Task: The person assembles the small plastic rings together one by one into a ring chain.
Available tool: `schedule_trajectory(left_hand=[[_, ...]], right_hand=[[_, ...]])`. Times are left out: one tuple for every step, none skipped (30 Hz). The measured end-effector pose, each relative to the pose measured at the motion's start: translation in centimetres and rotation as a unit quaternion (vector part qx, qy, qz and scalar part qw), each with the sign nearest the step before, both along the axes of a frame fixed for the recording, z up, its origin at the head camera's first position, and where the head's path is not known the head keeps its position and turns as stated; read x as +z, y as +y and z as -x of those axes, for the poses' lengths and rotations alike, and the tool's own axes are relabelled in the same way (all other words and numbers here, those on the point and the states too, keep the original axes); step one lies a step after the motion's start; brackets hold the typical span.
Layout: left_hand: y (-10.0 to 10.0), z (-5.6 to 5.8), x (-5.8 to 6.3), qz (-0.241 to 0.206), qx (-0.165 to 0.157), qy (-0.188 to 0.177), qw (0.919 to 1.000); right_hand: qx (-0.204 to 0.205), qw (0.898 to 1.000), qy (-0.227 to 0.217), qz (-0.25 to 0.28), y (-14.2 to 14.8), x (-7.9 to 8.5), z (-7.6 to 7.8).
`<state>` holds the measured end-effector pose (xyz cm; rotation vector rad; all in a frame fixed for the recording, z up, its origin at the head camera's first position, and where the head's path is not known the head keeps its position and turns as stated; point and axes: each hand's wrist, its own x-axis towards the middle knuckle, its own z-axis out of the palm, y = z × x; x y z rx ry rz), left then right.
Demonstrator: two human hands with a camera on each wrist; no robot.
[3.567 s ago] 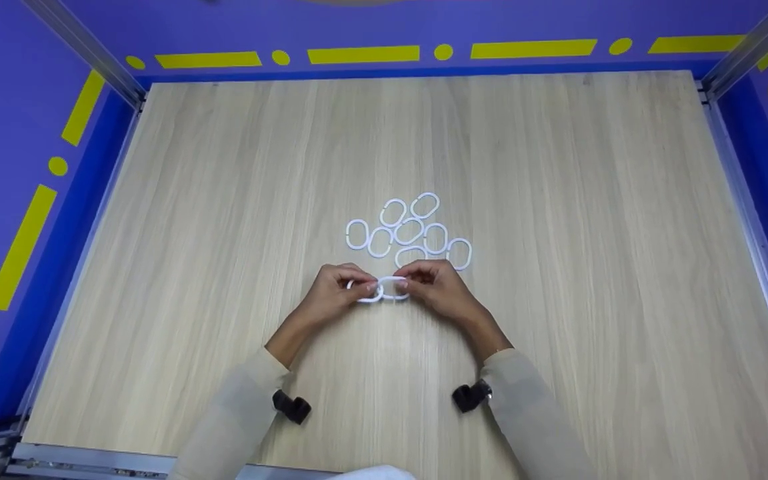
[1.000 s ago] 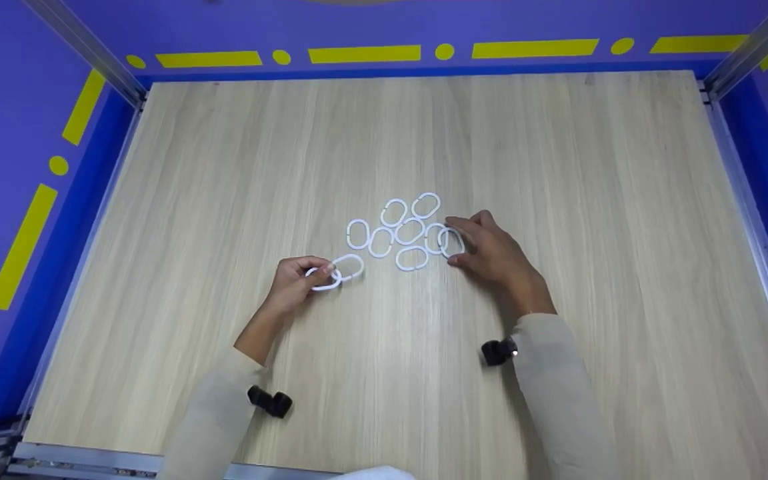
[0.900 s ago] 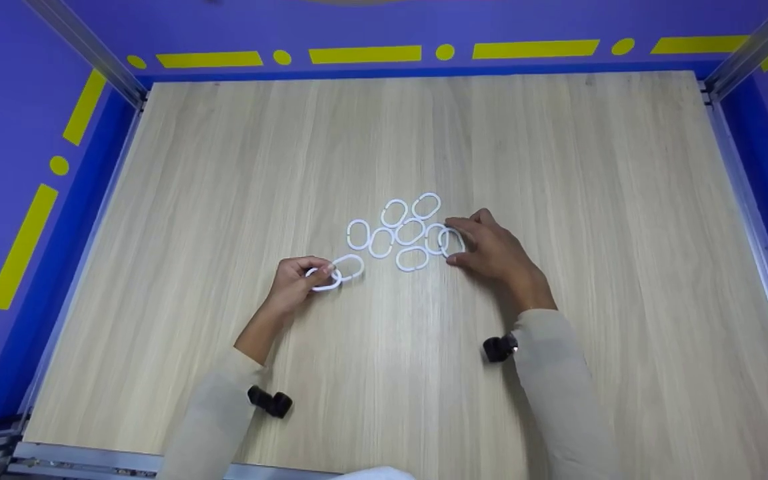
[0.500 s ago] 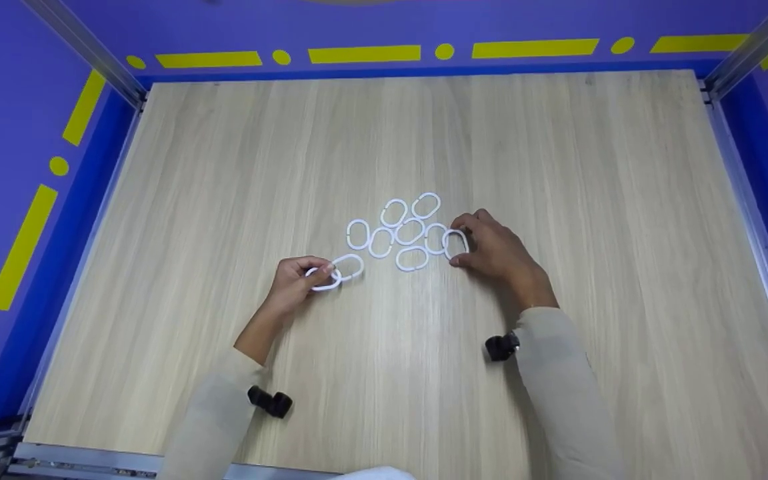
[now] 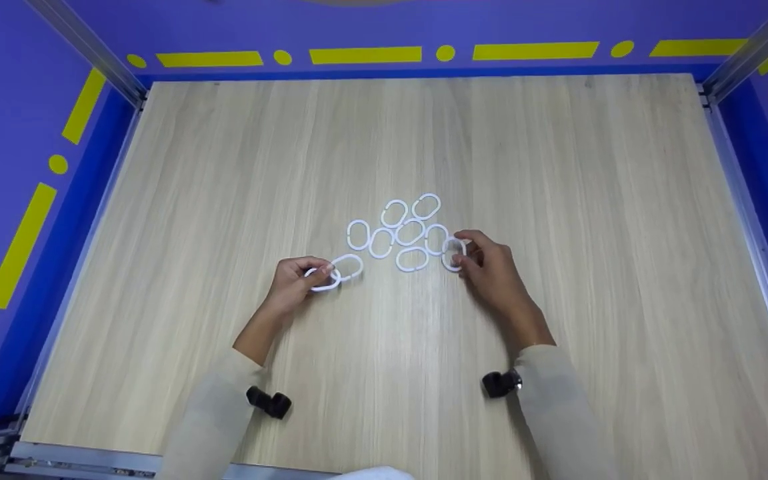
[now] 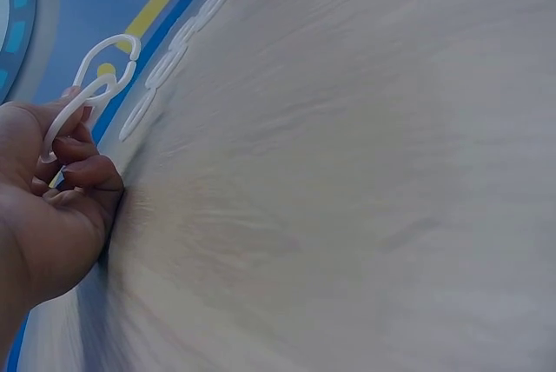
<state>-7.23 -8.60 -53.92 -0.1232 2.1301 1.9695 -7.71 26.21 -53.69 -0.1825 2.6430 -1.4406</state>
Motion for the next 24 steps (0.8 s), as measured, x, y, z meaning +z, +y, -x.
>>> schedule_trajectory(left_hand=[[0.0,0.0,0.1,0.000,-0.001,0.000,1.0000],[0.0,0.0,0.1,-0.001,0.000,0.000,1.0000],[0.0,0.0,0.1,-0.001,0.000,-0.002,1.0000],[0.0,0.0,0.2,0.000,0.000,-0.003,1.0000],[0.0,0.0,0.2,0.001,0.001,-0.005,1.0000],[0.0,0.0,0.2,0.002,0.001,-0.007,1.0000],[0.0,0.0,0.3,0.004,0.000,-0.006,1.0000],[0.0,0.0,0.2,0.004,0.000,-0.005,1.0000],[0.0,0.0,0.2,0.002,0.000,-0.004,1.0000],[0.0,0.0,0.2,0.002,-0.001,-0.001,1.0000],[0.0,0.0,0.2,0.001,-0.001,0.002,1.0000],[0.0,0.0,0.1,0.000,-0.002,0.005,1.0000],[0.0,0.0,0.1,-0.002,-0.002,0.009,1.0000],[0.0,0.0,0.0,-0.004,-0.002,0.012,0.9999],[0.0,0.0,0.0,-0.003,-0.002,0.012,0.9999],[0.0,0.0,0.0,-0.002,-0.004,0.012,0.9999],[0.0,0.0,0.0,-0.001,-0.005,0.013,0.9999],[0.0,-0.1,0.0,0.001,-0.006,0.013,0.9999],[0.0,-0.1,0.0,0.003,-0.007,0.013,0.9999],[0.0,-0.1,0.0,0.002,-0.007,0.012,0.9999],[0.0,-0.1,0.0,0.002,-0.008,0.011,0.9999],[0.0,-0.1,-0.1,-0.001,-0.008,0.012,0.9999],[0.0,-0.1,-0.1,-0.005,-0.008,0.015,0.9998],[0.0,-0.1,-0.1,-0.010,-0.008,0.018,0.9998]], right_hand=[[-0.003,1.000,-0.009,0.020,-0.3,0.0,-0.3],[-0.004,0.999,-0.018,0.038,-0.7,0.0,-0.6],[-0.004,0.998,-0.026,0.056,-1.0,0.0,-0.9],[-0.001,0.997,-0.034,0.073,-1.5,0.0,-1.2],[0.004,0.995,-0.042,0.089,-1.9,0.0,-1.4],[0.010,0.993,-0.051,0.105,-2.5,0.0,-1.6],[0.018,0.991,-0.060,0.122,-3.0,0.1,-1.8],[0.025,0.988,-0.070,0.138,-3.5,0.2,-2.0],[0.033,0.985,-0.081,0.150,-4.1,0.3,-2.1],[0.041,0.982,-0.091,0.158,-4.6,0.3,-2.2],[0.050,0.979,-0.102,0.168,-5.1,0.4,-2.4],[0.057,0.976,-0.114,0.177,-5.7,0.4,-2.4],[0.062,0.972,-0.127,0.188,-6.2,0.5,-2.5],[0.065,0.969,-0.138,0.194,-6.7,0.5,-2.5],[0.068,0.966,-0.147,0.200,-7.2,0.5,-2.5],[0.069,0.963,-0.156,0.209,-7.7,0.4,-2.5],[0.068,0.959,-0.163,0.220,-8.2,0.4,-2.5],[0.065,0.957,-0.170,0.228,-8.7,0.4,-2.4],[0.061,0.954,-0.175,0.237,-9.1,0.3,-2.4],[0.059,0.952,-0.177,0.243,-9.5,0.2,-2.3],[0.056,0.950,-0.179,0.249,-9.9,0.1,-2.3],[0.055,0.948,-0.182,0.257,-10.3,0.0,-2.3],[0.052,0.945,-0.185,0.264,-10.7,-0.1,-2.4],[0.049,0.943,-0.188,0.271,-11.0,-0.2,-2.4]])
